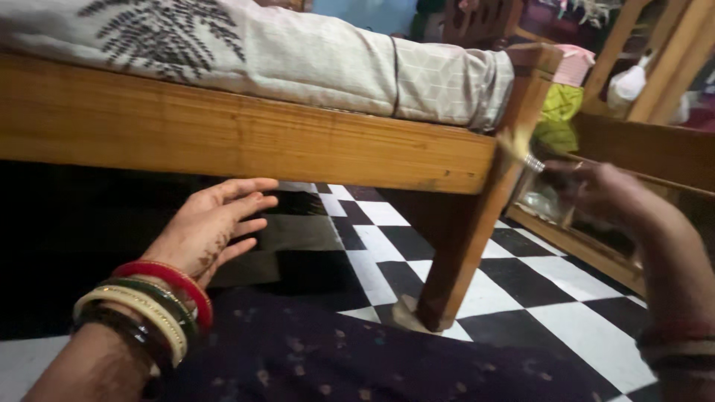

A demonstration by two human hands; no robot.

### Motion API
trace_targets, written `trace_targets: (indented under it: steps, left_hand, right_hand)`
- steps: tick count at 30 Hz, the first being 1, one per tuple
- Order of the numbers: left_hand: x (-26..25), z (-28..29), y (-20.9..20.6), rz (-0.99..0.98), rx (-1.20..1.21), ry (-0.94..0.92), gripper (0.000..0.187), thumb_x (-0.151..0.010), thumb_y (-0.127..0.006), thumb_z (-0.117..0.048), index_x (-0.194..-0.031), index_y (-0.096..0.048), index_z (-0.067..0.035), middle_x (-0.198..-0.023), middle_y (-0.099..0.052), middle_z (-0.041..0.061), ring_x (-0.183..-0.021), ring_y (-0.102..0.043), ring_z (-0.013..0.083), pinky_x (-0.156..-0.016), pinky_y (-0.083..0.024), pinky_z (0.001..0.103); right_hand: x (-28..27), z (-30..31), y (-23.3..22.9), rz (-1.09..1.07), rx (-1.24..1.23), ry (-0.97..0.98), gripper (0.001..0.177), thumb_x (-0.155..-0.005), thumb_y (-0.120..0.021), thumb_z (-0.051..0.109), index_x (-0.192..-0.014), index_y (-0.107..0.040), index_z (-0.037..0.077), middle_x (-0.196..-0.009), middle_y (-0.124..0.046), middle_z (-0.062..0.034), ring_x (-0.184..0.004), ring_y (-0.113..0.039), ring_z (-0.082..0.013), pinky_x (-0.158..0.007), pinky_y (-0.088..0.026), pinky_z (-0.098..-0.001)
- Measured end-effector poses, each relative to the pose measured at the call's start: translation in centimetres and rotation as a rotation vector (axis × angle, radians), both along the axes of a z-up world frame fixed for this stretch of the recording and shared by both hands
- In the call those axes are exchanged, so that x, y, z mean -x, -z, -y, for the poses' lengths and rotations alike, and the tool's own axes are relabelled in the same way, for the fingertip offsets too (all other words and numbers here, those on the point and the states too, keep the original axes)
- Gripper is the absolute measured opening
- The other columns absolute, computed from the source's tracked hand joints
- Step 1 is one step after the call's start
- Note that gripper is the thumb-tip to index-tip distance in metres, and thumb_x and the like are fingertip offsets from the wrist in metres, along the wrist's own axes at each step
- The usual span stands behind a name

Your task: The person sits on the floor and uses a brush to clean the wooden frame and legs of a bed. They repeatedly brush the side rail and the lower leg, occasionally switching hands and adjusting their grip.

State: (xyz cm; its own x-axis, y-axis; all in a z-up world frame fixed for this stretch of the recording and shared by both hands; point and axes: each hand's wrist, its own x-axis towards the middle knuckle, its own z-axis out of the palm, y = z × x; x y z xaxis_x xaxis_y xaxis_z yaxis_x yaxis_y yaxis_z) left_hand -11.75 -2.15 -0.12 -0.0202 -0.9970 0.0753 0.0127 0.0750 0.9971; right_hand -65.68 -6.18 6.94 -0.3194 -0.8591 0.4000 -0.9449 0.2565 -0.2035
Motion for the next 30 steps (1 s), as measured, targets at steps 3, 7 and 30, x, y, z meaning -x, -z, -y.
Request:
trace_targets:
  steps: [3, 7, 30]
  left_hand:
    - [2.2, 1.1, 0.1, 0.033, 0.015, 0.066, 0.035, -0.1, -0.056, -0.035, -0.13, -0.066, -0.02, -0.132, -0.07, -0.002, -0.125, -0.06, 0.0181, -0.106, -0.045, 0.04]
    - [5.5, 4.1, 0.2, 0.022, 0.057, 0.16, 0.035, -0.098, -0.056, -0.029, -0.13, -0.066, -0.02, -0.13, -0.072, -0.001, -0.123, -0.063, 0.017, -0.105, -0.046, 0.038]
    - [17.8, 13.9, -9.1, 1.095, 0.921, -0.297, 0.038, -0.096, -0.057, -0.043, -0.114, -0.073, -0.014, -0.124, -0.067, 0.01, -0.122, -0.057, 0.032, -0.102, -0.046, 0.052]
  right_hand:
    - [-0.4, -4.1, -0.4, 0.009, -0.177, -0.026, 0.059, -0.086, -0.081, 0.027, -0.138, -0.062, 0.047, -0.118, -0.079, -0.0036, -0.099, -0.077, -0.0234, -0.095, -0.06, -0.0435]
    - [-1.5, -5.0, -5.2, -0.1, -0.031, -0.026, 0.043, -0.091, -0.072, 0.03, -0.133, -0.071, 0.039, -0.114, -0.081, -0.0029, -0.093, -0.076, -0.0206, -0.089, -0.063, -0.0431]
    - [-1.8, -4.9, -13.1, -0.128, 0.216, 0.047, 0.046, -0.09, -0.077, 0.025, -0.132, -0.072, 0.039, -0.1, -0.082, -0.0101, -0.074, -0.072, -0.0195, -0.068, -0.063, -0.0369]
